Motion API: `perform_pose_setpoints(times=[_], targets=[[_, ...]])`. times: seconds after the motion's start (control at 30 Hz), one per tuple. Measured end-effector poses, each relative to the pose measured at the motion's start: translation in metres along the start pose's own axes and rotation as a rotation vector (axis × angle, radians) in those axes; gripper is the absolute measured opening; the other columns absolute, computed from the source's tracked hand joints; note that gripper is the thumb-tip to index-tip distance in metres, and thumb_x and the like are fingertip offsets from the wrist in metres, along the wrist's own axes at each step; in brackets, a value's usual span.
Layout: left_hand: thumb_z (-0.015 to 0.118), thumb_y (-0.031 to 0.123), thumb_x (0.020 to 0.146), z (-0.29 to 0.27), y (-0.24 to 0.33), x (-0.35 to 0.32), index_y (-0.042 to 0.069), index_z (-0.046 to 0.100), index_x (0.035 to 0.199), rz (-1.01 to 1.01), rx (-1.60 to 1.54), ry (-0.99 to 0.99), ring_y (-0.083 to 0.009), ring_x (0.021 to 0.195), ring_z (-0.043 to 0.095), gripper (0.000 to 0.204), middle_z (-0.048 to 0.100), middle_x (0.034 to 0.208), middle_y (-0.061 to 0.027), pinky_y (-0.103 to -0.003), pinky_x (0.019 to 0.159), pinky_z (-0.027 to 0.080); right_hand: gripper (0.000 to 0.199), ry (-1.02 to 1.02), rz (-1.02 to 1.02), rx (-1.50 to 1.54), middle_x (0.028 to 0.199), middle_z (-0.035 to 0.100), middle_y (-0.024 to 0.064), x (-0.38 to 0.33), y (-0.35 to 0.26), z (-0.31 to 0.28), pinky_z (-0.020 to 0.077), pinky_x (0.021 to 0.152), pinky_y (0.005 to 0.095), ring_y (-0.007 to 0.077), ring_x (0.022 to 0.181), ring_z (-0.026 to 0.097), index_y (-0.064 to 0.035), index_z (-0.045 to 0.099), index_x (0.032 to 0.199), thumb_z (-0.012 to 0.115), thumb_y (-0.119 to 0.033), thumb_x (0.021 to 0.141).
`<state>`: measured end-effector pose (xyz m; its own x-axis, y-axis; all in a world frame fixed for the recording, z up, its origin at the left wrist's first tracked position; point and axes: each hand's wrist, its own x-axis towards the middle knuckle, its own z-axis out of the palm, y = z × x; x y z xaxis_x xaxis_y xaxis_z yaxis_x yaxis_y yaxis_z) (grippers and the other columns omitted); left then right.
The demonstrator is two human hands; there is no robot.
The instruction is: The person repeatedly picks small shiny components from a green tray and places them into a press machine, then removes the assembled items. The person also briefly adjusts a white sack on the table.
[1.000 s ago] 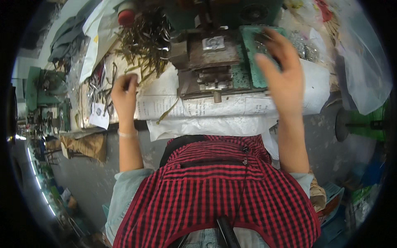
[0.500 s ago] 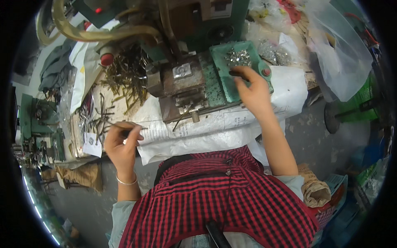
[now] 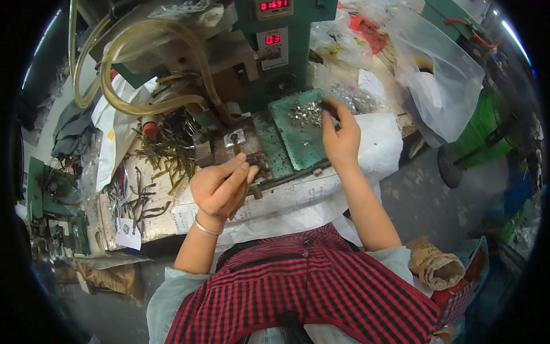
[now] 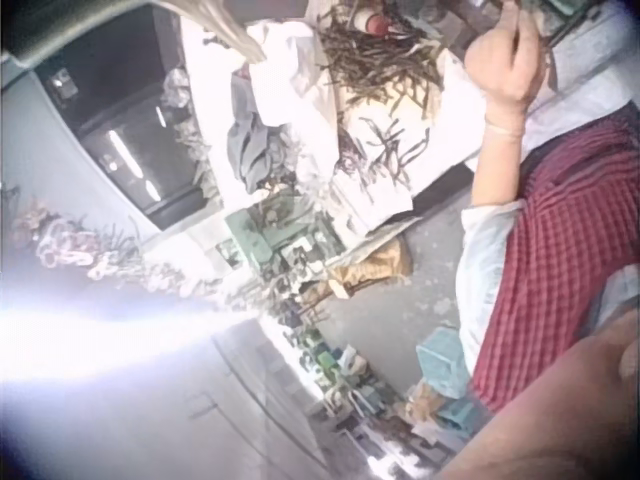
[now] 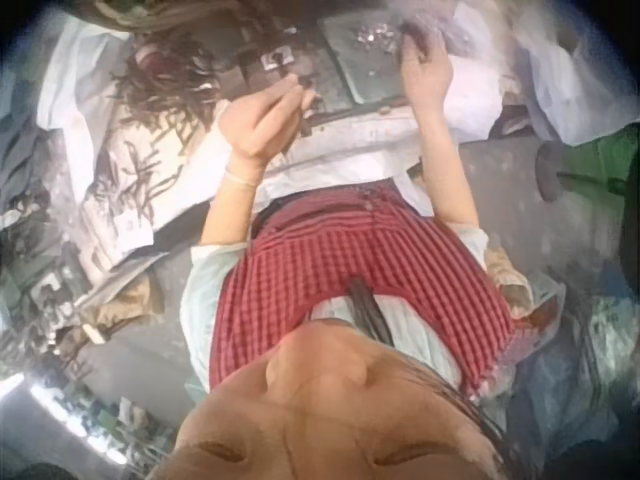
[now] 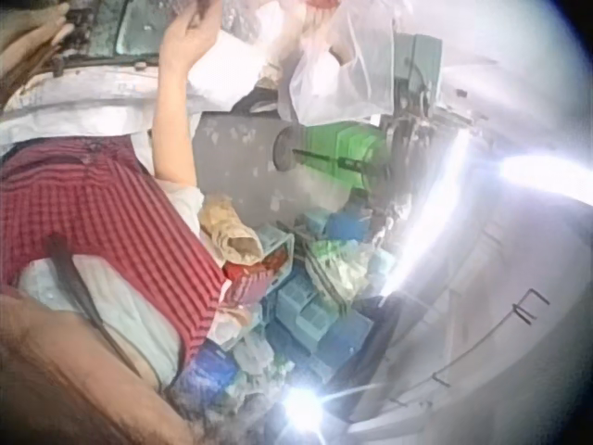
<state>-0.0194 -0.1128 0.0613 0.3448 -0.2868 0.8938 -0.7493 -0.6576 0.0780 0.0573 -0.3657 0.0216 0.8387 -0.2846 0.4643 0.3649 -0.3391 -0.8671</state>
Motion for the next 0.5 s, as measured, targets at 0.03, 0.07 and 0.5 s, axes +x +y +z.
perform_pose_setpoints(times=[0.03,0.07,0.5], targets=[[0.092,0.006,0.071,0.002,0.001,0.002,0.007,0.074,0.095,-0.004,-0.002,0.014,-0.0198,0.067,0.070,0.030,0.078,0.093,-0.0110,-0.028,0.054,0.053,0.021,-0.031,0.034,0.007,0.105,0.075,0.0148,0.004,0.028,-0.003,0.0544,0.084,0.0365,0.0277,0.096,0.072,-0.0033,0.072,0.112,0.067,-0.010,0.093],[0.092,0.006,0.071,0.002,0.001,0.002,0.008,0.074,0.094,-0.004,0.001,0.011,-0.0198,0.068,0.070,0.030,0.078,0.093,-0.0107,-0.028,0.055,0.053,0.020,-0.124,0.057,-0.086,0.104,0.075,0.0129,0.001,0.031,-0.005,0.0540,0.085,0.0339,0.0233,0.095,0.071,-0.0020,0.072,0.112,0.068,-0.009,0.093],[0.084,0.020,0.082,-0.045,0.014,-0.049,0.004,0.073,0.098,-0.632,-0.029,-0.384,-0.0320,0.073,0.071,0.025,0.073,0.094,-0.0143,-0.038,0.060,0.056,0.013,-0.270,-0.122,-0.680,0.094,0.067,0.0139,-0.033,0.031,0.006,0.0512,0.085,0.0491,0.0377,0.096,0.065,-0.0061,0.072,0.087,0.078,-0.014,0.079]])
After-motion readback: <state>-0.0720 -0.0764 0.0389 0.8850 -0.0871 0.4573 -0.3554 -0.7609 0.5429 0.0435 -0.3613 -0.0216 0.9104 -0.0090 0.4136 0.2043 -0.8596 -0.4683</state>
